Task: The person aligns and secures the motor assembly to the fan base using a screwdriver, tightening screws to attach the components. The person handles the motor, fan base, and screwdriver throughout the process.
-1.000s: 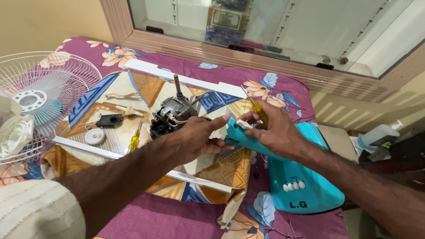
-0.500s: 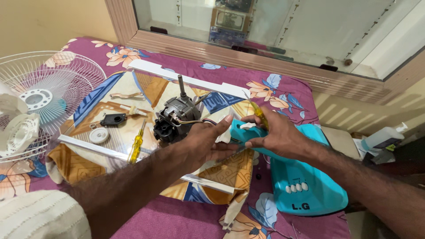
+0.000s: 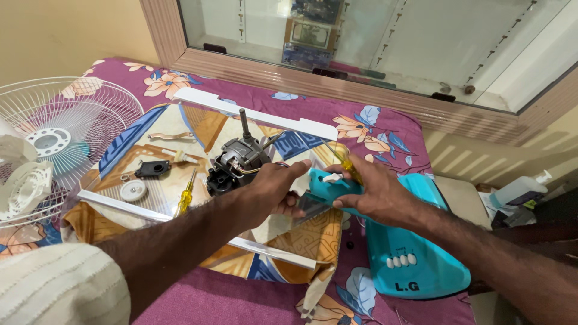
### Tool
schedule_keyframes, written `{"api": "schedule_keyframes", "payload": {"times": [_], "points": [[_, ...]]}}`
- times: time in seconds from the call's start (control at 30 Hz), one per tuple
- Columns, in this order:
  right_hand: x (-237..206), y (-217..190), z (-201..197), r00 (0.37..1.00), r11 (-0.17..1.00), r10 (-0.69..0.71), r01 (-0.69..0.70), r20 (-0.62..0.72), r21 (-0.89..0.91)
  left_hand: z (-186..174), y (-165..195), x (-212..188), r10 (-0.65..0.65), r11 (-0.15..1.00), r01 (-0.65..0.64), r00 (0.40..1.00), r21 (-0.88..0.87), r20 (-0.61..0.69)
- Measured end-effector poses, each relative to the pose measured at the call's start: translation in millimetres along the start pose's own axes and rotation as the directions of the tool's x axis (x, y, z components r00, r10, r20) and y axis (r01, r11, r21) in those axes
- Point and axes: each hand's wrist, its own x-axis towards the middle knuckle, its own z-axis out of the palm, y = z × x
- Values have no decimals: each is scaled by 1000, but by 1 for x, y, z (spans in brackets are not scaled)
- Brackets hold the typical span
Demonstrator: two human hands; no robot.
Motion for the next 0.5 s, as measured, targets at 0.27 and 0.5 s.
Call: {"api": "schedule_keyframes", "payload": {"times": [0.27, 0.5], "points": [[4, 13, 6, 983, 974, -181, 185, -41, 129, 16, -12, -28, 7, 993, -13, 999, -119, -50], [6, 10, 4, 985, 983, -156, 162, -74, 90, 15, -20, -33, -3, 994, 4, 1000, -108, 10]]}}
